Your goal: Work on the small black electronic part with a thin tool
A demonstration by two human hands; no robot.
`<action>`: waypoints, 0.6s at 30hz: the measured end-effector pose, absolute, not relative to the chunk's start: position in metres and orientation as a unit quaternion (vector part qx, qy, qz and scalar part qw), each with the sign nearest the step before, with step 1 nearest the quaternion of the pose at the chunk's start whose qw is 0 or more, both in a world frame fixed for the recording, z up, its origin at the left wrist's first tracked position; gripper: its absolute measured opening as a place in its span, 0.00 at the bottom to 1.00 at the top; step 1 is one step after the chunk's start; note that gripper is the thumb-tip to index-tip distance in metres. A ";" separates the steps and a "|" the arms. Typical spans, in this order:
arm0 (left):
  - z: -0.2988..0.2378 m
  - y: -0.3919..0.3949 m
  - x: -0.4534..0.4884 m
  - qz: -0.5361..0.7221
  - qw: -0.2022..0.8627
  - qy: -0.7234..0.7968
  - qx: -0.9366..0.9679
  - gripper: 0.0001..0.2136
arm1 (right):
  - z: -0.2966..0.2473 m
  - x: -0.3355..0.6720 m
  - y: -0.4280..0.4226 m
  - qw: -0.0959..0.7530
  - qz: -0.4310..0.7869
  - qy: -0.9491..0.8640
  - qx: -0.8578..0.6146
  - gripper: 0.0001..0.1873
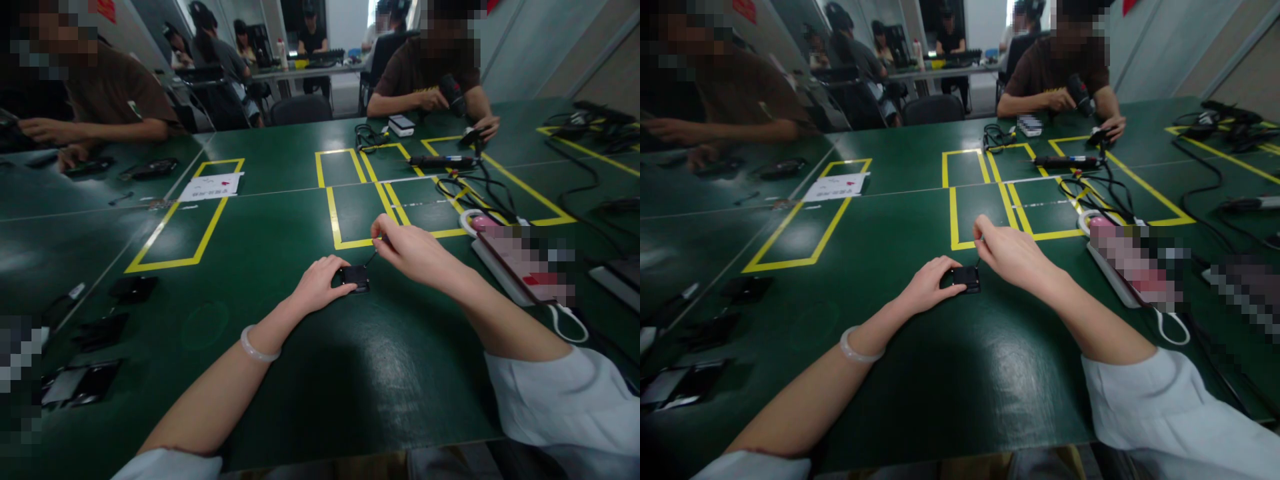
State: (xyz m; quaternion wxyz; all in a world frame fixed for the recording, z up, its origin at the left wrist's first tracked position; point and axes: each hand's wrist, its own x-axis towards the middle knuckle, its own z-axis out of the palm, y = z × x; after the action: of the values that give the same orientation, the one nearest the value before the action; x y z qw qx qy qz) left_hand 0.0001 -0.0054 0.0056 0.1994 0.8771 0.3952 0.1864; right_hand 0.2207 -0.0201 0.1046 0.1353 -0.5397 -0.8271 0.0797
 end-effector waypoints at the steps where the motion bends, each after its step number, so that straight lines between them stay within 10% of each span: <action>1: 0.006 -0.005 0.000 0.187 0.199 0.395 0.877 0.16 | 0.105 0.221 -0.020 0.137 0.082 -0.826 -0.540 0.10; 18: 0.006 -0.006 0.002 0.184 0.190 0.396 0.879 0.16 | 0.106 0.219 -0.020 0.130 0.072 -0.821 -0.551 0.11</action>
State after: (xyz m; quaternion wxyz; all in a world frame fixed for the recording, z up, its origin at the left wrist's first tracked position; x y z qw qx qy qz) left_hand 0.0018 -0.0064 0.0064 0.1899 0.8794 0.3961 0.1837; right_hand 0.2192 -0.0203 0.1056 0.1302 -0.5510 -0.8211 0.0718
